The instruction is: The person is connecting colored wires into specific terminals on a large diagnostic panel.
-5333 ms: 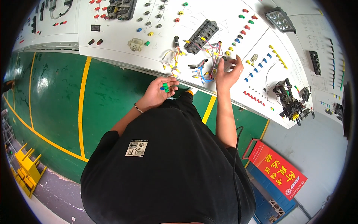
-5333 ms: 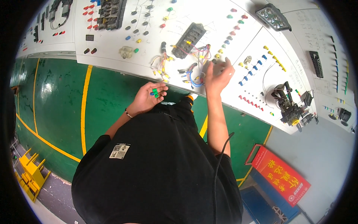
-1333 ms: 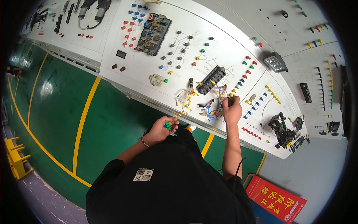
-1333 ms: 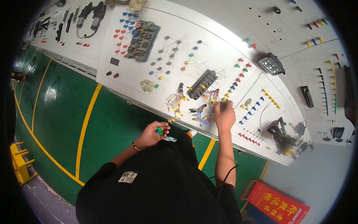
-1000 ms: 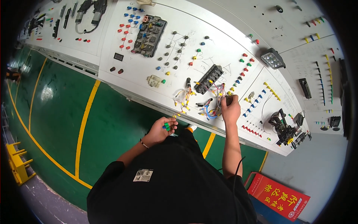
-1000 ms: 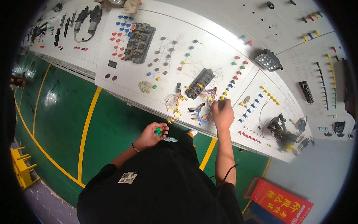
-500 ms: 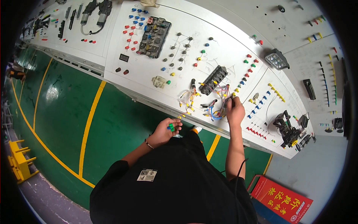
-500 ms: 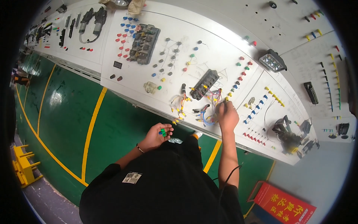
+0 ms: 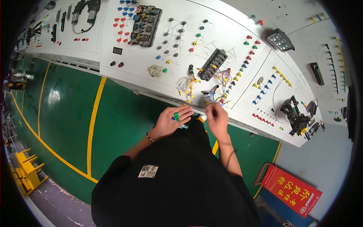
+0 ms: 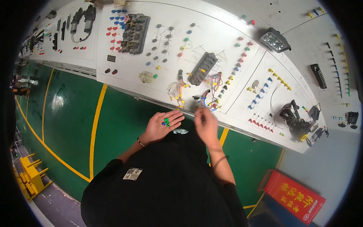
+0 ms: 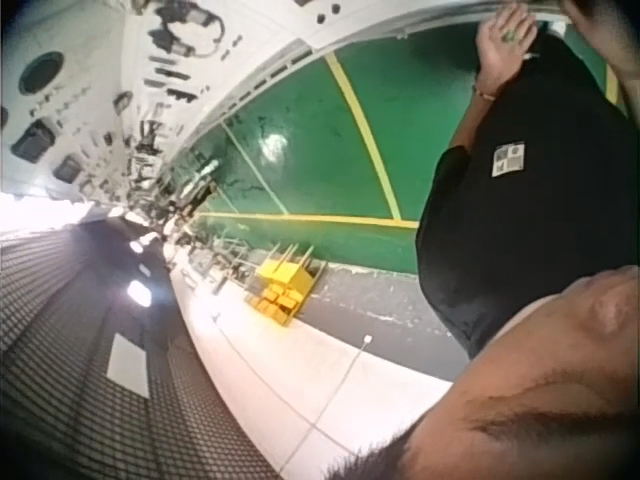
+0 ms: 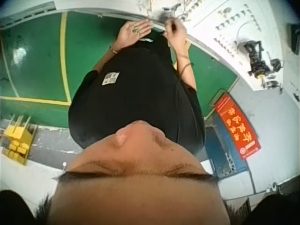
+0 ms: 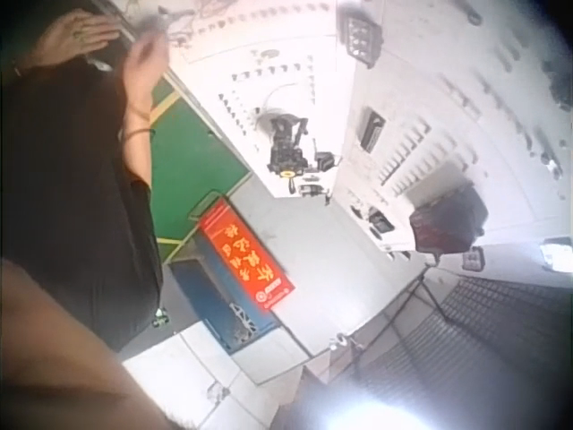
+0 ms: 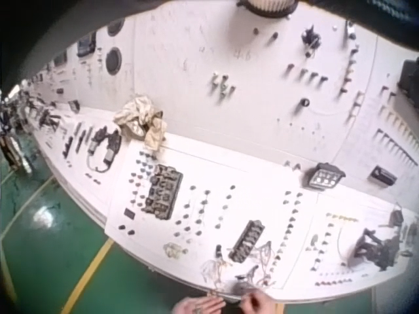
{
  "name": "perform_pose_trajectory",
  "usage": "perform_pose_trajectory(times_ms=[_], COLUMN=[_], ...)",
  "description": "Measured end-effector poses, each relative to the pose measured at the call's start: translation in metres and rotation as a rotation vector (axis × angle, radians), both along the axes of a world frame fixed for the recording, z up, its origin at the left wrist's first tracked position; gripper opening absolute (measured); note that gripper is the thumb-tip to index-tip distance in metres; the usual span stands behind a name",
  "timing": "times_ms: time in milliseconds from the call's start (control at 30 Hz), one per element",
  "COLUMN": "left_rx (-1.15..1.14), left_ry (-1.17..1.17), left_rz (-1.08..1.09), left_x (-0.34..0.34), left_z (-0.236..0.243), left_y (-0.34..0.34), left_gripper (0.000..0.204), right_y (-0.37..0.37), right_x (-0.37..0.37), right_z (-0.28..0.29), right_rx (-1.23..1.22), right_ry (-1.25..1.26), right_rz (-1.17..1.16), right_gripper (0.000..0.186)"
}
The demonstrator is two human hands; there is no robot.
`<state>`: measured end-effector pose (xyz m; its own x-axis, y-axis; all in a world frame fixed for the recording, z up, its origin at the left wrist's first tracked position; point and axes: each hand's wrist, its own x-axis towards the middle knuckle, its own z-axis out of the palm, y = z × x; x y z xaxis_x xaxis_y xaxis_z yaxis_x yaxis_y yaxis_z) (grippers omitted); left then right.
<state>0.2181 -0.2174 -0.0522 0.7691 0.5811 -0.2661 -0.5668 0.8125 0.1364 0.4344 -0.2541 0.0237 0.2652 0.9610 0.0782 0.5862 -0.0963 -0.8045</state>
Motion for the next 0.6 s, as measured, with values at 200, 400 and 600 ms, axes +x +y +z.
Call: perform_pose_trajectory(times_ms=[200, 400, 600], left_rx=[0.003, 0.001, -0.022], left_ry=[-0.064, -0.016, 0.006], left_rz=[0.013, 0.022, 0.013], left_x=[0.008, 0.015, 0.016], left_z=[-0.003, 0.003, -0.003], left_y=[0.005, 0.001, -0.003], left_gripper=[0.059, 0.055, 0.049], right_y=[-0.009, -0.007, -0.007], right_x=[-0.050, -0.058, -0.057], right_z=[0.000, -0.011, -0.021], right_rx=[-0.012, -0.004, -0.056], right_ry=[0.043, -0.048, -0.043], right_rz=[0.296, 0.376, 0.342], right_gripper=[0.025, 0.028, 0.026])
